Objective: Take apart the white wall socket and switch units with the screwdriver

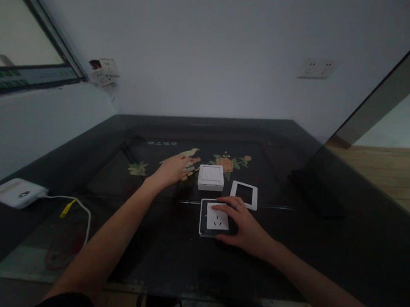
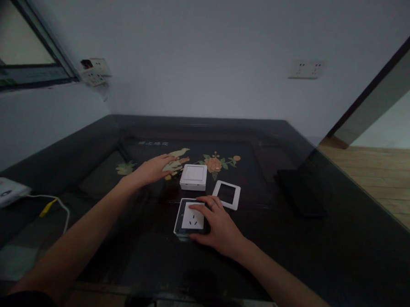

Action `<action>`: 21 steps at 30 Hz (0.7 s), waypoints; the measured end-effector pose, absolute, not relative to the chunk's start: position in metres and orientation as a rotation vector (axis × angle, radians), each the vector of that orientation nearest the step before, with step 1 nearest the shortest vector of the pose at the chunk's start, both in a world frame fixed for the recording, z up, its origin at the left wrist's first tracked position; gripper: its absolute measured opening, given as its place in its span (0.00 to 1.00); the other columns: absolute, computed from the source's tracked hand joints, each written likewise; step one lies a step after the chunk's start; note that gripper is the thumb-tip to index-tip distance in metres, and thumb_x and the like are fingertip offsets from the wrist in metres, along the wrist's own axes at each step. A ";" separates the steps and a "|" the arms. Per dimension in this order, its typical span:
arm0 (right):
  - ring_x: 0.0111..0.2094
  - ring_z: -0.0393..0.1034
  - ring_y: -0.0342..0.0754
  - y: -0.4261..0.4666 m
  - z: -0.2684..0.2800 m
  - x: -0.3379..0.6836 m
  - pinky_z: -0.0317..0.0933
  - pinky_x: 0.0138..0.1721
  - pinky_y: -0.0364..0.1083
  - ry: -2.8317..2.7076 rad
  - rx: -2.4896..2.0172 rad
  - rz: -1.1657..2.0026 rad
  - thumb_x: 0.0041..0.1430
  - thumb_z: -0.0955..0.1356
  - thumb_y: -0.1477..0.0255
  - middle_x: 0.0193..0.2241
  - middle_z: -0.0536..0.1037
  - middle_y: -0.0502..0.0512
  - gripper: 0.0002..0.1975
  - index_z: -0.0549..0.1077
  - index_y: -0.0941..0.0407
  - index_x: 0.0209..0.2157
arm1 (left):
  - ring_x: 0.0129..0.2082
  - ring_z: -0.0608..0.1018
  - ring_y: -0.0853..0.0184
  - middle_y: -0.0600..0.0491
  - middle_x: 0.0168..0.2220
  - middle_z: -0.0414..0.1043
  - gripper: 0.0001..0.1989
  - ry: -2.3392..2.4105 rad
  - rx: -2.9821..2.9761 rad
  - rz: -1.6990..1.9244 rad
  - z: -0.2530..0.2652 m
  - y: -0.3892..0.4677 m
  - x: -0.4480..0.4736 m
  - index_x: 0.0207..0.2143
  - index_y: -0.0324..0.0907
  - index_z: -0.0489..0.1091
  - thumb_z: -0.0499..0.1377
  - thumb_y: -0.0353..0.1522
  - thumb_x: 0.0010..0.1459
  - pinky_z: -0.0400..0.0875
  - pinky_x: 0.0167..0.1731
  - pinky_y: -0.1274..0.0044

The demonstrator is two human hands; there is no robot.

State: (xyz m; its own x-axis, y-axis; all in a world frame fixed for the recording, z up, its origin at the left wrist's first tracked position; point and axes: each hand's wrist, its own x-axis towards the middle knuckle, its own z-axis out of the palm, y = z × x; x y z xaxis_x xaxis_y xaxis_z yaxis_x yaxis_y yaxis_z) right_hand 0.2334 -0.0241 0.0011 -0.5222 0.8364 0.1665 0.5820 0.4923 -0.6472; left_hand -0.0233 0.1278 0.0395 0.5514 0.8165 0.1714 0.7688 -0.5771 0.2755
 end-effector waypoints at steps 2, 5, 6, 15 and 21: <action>0.59 0.54 0.58 -0.024 0.003 0.232 0.54 0.60 0.60 -2.227 -1.189 0.798 0.46 0.76 0.73 0.58 0.63 0.62 0.32 0.68 0.54 0.54 | 0.55 0.71 0.55 0.44 0.54 0.68 0.18 1.376 2.598 0.572 0.056 0.113 -0.021 0.54 0.42 0.65 0.56 0.28 0.61 0.64 0.55 0.61; 0.58 0.55 0.57 -0.024 0.007 0.230 0.55 0.59 0.59 -2.147 -1.223 0.917 0.42 0.77 0.75 0.56 0.63 0.60 0.32 0.68 0.54 0.51 | 0.52 0.74 0.61 0.47 0.51 0.71 0.14 1.251 2.572 0.684 0.066 0.077 -0.010 0.52 0.42 0.66 0.53 0.31 0.65 0.67 0.54 0.65; 0.58 0.55 0.57 -0.023 0.008 0.229 0.55 0.59 0.59 -2.128 -1.230 0.944 0.41 0.77 0.76 0.55 0.63 0.60 0.32 0.68 0.54 0.50 | 0.50 0.75 0.63 0.49 0.49 0.73 0.13 1.181 2.565 0.674 0.063 0.063 -0.006 0.51 0.42 0.67 0.54 0.31 0.65 0.69 0.53 0.68; 0.59 0.54 0.58 -0.024 0.009 0.230 0.52 0.60 0.59 -2.060 -1.209 1.021 0.40 0.77 0.76 0.55 0.62 0.60 0.27 0.67 0.53 0.43 | 0.65 0.59 0.54 0.43 0.65 0.54 0.46 0.905 2.155 0.453 0.005 0.001 -0.005 0.65 0.48 0.51 0.71 0.40 0.48 0.56 0.63 0.58; 0.61 0.52 0.59 -0.027 0.011 0.229 0.51 0.60 0.61 -2.129 -1.254 1.008 0.41 0.76 0.75 0.57 0.62 0.60 0.29 0.66 0.53 0.47 | 0.66 0.58 0.55 0.45 0.66 0.53 0.44 0.893 2.171 0.462 0.004 -0.001 -0.003 0.66 0.50 0.50 0.68 0.36 0.51 0.53 0.64 0.57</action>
State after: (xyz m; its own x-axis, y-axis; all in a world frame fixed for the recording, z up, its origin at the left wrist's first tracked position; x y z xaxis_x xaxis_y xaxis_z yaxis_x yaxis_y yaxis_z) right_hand 0.2285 -0.0265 0.0110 -0.4729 0.8807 0.0277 0.5368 0.3129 -0.7836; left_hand -0.0033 -0.0006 0.0038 0.6943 0.7180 0.0492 0.4552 -0.4910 0.7428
